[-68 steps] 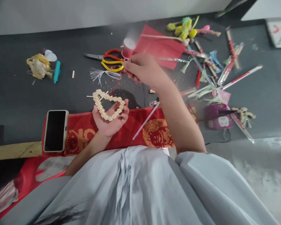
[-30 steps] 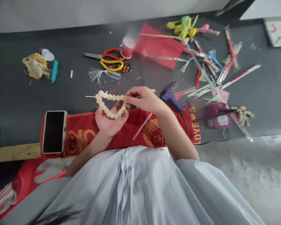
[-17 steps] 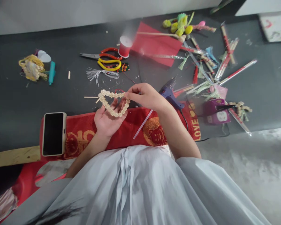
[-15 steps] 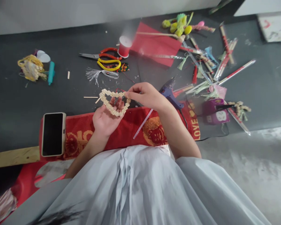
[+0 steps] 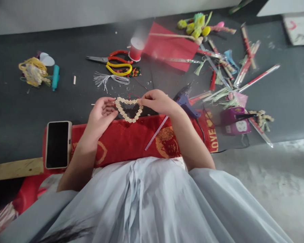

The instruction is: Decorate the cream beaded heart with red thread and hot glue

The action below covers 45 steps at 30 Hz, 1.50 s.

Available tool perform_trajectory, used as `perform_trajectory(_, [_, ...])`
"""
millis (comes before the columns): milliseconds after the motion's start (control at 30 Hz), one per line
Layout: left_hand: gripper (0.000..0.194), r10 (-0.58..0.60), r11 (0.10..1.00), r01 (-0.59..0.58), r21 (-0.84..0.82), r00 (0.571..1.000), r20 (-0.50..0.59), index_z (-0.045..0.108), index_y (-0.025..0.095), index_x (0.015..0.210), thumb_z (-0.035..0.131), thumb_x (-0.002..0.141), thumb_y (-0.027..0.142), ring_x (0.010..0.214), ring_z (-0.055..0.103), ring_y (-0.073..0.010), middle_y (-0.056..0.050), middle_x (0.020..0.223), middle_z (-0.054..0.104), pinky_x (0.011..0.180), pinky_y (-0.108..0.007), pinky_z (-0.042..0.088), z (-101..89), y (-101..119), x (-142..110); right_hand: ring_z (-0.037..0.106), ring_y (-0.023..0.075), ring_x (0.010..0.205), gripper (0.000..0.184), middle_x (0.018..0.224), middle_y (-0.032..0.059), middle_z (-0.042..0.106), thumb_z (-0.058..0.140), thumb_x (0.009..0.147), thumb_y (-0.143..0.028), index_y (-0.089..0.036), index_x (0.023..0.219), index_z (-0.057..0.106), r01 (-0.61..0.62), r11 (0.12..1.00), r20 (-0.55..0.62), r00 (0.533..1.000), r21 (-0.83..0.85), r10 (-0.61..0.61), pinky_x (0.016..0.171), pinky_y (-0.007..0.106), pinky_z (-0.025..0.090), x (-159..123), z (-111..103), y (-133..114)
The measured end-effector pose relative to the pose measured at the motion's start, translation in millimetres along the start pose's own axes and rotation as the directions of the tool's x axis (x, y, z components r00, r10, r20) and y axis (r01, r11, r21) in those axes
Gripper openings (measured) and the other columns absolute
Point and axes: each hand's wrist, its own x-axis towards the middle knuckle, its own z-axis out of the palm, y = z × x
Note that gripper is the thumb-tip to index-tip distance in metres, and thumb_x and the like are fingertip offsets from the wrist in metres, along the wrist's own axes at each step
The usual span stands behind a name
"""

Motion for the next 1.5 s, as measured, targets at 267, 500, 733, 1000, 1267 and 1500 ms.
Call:
perform_trajectory(267, [0.033,0.116,0.94,-0.136,0.312,0.99,0.084,0.06,0.02,0.11,0.063,0.079,0.011,0.078,0.067,-0.0095,-0.003,0.105,0.072,0.079,-0.026,0.056,-6.4,-22.9,5.6,0.043,0.0098,0.059,0.027,0.061,-0.0029,0.053,0.061,0.091,-0.033,-0.015,0.072,0.068,0.0,0.982,0.015,1.0,-0.187,0.002,0.06,0.029,0.03,14.2,10.5,-1.8])
perform_trajectory(500, [0.03,0.108,0.926,-0.136,0.352,0.989,0.1,0.062,0.018,0.113,0.062,0.083,0.014,0.077,0.067,-0.0105,-0.005,0.105,0.074,0.077,-0.026,0.057,-5.0,-23.8,7.1,0.052,0.0136,0.062,0.031,0.068,0.0035,0.065,0.054,0.096,-0.031,-0.014,0.079,0.074,0.008,0.987,-0.046,0.999,-0.161,-0.016,0.061,0.029,0.037,18.4,20.2,10.1])
perform_trajectory(733, [0.034,0.149,0.854,-0.193,0.483,0.981,0.127,0.065,0.017,0.119,0.062,0.085,0.017,0.073,0.061,-0.0106,-0.007,0.11,0.07,0.074,-0.028,0.055,-6.7,-18.2,3.4,0.065,0.0139,0.066,0.03,0.087,0.0079,0.078,0.05,0.093,-0.018,-0.012,0.107,0.077,0.026,0.992,-0.13,0.991,0.127,-0.01,0.066,0.027,0.051,6.3,25.4,22.0])
perform_trajectory(1000, [0.036,0.151,0.825,-0.206,0.526,0.978,0.145,0.062,0.02,0.121,0.063,0.085,0.015,0.07,0.057,-0.0097,-0.003,0.103,0.066,0.072,-0.026,0.054,-8.9,-22.0,3.9,0.068,0.0176,0.075,0.03,0.091,0.0078,0.08,0.061,0.087,-0.025,-0.014,0.109,0.08,0.094,0.991,-0.2,0.977,0.098,-0.072,0.074,0.032,0.054,3.5,32.3,36.1])
perform_trajectory(1267, [0.033,0.204,0.804,-0.264,0.532,0.964,0.171,0.063,0.021,0.121,0.06,0.088,0.017,0.071,0.057,-0.0106,-0.002,0.097,0.062,0.073,-0.026,0.054,-11.5,-17.8,0.5,0.07,0.0186,0.078,0.027,0.095,0.0088,0.081,0.065,0.083,-0.02,-0.015,0.103,0.082,0.121,0.989,-0.241,0.966,0.082,-0.098,0.078,0.033,0.056,-0.9,33.6,34.8])
perform_trajectory(1500, [0.036,0.225,0.767,-0.298,0.568,0.954,0.196,0.063,0.023,0.124,0.059,0.089,0.013,0.074,0.059,-0.0117,-0.003,0.099,0.064,0.077,-0.026,0.056,-11.1,-9.8,-1.6,0.071,0.02,0.083,0.022,0.097,0.008,0.08,0.065,0.085,-0.022,-0.019,0.098,0.083,0.133,0.986,-0.261,0.96,0.104,-0.102,0.078,0.033,0.056,-2.6,35.1,35.7])
